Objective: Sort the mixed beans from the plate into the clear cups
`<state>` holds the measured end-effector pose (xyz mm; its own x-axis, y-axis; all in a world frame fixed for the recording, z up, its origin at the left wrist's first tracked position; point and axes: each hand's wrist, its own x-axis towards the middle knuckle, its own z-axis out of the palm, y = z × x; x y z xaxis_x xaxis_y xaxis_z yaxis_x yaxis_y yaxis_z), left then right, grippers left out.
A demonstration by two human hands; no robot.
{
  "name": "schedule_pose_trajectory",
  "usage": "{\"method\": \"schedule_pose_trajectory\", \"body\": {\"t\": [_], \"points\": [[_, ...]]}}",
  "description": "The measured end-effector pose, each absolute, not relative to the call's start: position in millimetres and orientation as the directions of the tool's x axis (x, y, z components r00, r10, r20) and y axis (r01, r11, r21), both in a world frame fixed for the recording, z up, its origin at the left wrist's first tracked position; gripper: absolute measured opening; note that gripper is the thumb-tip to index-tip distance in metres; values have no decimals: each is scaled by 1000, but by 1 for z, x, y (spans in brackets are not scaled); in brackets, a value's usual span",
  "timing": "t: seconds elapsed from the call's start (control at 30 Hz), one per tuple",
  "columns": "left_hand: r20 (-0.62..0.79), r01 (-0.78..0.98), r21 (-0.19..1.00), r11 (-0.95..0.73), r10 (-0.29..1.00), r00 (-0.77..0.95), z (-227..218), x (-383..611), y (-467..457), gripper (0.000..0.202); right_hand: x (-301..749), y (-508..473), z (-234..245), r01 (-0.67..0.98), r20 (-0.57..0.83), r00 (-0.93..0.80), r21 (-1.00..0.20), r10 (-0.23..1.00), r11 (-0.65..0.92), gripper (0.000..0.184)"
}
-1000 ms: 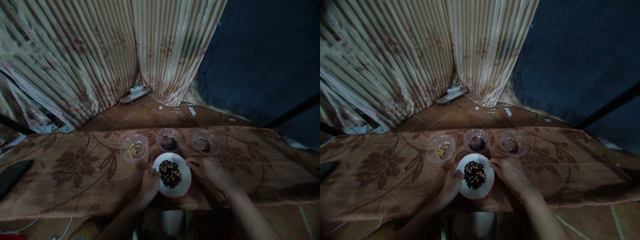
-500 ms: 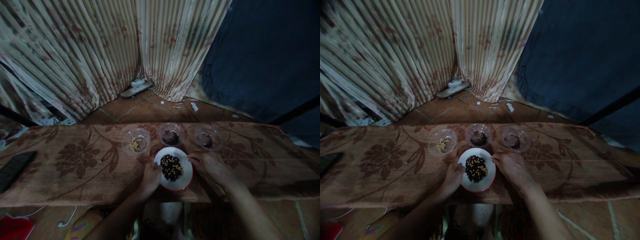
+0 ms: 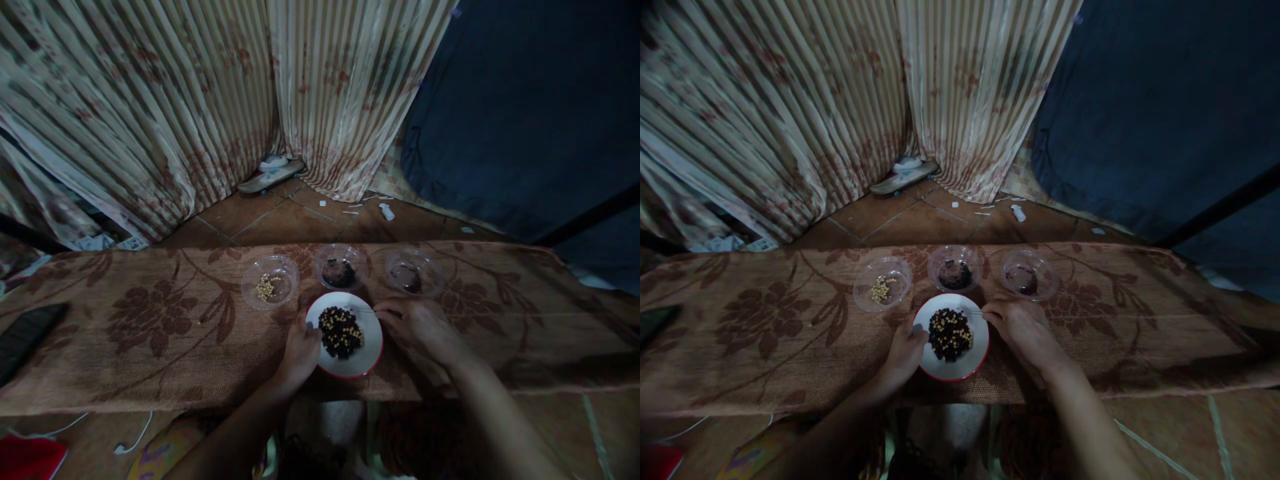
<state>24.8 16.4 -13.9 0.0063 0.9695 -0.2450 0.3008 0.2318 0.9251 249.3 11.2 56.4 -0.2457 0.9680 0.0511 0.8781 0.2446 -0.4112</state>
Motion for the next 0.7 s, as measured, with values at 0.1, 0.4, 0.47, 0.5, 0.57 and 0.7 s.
{"method": "schedule_pose_trajectory", "body": {"t": [0.1, 0.4, 0.47, 0.5, 0.57, 0.7], "points": [[-252, 309, 921, 238, 968, 8, -11, 25, 16, 42, 251, 10, 61, 843, 70, -223, -487, 972, 229, 22], [-267, 277, 926, 259, 964, -8, -11, 24, 17, 39, 268, 12, 73, 840, 193, -76, -516, 978, 167, 23], [-267, 272, 927, 256, 964, 3, -12, 24, 18, 38, 282, 12, 72, 845, 223, 1, -521, 975, 119, 23], [-264, 273, 928, 254, 965, -1, -13, 24, 18, 38, 290, 13, 70, 849, 238, 57, -522, 970, 79, 23], [-262, 280, 925, 256, 965, -17, -16, 23, 19, 39, 309, 12, 67, 862, 244, 194, -505, 950, -46, 25], [-255, 298, 923, 245, 967, -7, -22, 21, 20, 43, 340, 12, 59, 903, 311, 348, -364, 884, -228, 27]]}}
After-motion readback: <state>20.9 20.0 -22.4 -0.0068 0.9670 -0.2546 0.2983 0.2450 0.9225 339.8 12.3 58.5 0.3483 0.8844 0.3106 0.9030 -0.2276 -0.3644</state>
